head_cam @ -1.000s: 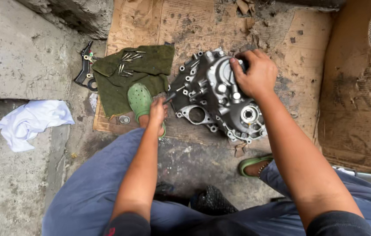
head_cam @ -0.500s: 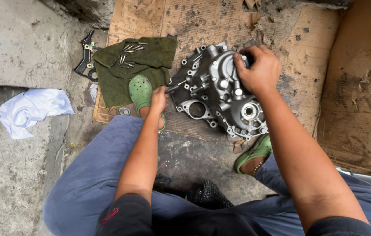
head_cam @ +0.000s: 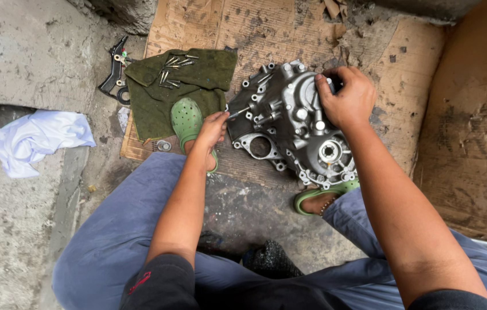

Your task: The person sits on the floor of a workshop and wipes an aluminum engine crankcase with a gray cloth, then wipes their hands with the cloth. They flip and reposition the casing, pick bolts from a green cloth, and thread the bolts into the casing by hand.

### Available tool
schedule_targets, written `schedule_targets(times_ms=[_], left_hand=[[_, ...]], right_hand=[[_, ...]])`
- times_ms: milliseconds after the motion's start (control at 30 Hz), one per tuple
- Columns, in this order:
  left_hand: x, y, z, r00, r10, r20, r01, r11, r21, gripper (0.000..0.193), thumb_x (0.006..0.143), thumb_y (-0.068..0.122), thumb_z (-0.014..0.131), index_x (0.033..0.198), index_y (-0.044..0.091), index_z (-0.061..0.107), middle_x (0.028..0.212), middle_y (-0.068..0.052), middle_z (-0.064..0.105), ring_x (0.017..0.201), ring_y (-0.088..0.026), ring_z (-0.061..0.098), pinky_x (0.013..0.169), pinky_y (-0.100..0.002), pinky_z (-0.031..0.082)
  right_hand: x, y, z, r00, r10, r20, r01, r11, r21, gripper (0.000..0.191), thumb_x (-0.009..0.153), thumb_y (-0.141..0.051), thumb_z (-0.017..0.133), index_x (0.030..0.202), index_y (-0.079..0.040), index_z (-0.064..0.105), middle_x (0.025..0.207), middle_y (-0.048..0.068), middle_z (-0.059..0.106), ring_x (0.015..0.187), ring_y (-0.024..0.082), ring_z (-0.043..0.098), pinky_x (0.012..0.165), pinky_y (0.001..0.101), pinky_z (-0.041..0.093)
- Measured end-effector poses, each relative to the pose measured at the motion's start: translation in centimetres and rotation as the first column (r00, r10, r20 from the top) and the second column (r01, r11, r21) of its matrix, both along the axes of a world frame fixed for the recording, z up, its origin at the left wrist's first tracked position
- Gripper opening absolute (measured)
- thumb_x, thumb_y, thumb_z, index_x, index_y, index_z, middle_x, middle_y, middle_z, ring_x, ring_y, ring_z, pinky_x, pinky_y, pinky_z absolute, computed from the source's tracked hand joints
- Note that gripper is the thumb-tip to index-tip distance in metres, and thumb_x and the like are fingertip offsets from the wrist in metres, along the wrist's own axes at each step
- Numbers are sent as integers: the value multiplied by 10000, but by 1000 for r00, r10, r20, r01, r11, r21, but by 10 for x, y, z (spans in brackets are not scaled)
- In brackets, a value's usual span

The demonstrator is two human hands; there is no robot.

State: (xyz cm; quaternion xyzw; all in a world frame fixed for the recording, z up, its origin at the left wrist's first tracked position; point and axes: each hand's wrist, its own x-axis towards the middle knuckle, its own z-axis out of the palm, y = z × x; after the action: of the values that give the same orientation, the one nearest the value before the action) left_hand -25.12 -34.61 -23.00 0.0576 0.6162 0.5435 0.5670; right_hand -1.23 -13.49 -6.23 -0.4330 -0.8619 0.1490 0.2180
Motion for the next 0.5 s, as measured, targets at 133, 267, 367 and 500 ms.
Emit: schedule_targets(times_ms=[133,267,367,500], left_hand=[[3,1,-1,992,-32,-124,35,999,30,236,1037,357,621,941,142,603,624,92,416,494,-34,364,422,-235,293],[6,1,-7,999,5,-36,-4,999,47,212,1022,337,617,944,141,601,620,86,404,486,-35,339,420,-236,270],[5,0,-14,998,36,52,-40,995,96,221,1030,317,607,963,107,620,632,81,399,494,-35,332,429,-234,270],[2,0,-22,985,52,163,-71,991,115,240,1032,294,606,977,61,621,628,69,385,488,-43,319,425,-236,257]], right_hand=[[-2,-2,0,1000,-4,-2,4,999,-47,261,962,-394,778,989,-135,797,970,105,718,917,323,682,821,450,514],[-2,-2,-1,1000,3,-3,-3,999,-32,264,962,-391,786,981,-128,793,953,110,711,905,328,678,808,450,515],[-1,-1,-3,1000,0,-22,-1,999,-47,262,975,-386,782,998,-124,788,958,105,709,892,316,683,804,437,524],[-1,-1,-5,1000,-10,7,10,1000,-19,258,969,-380,791,985,-122,790,944,102,710,868,314,680,779,440,518]])
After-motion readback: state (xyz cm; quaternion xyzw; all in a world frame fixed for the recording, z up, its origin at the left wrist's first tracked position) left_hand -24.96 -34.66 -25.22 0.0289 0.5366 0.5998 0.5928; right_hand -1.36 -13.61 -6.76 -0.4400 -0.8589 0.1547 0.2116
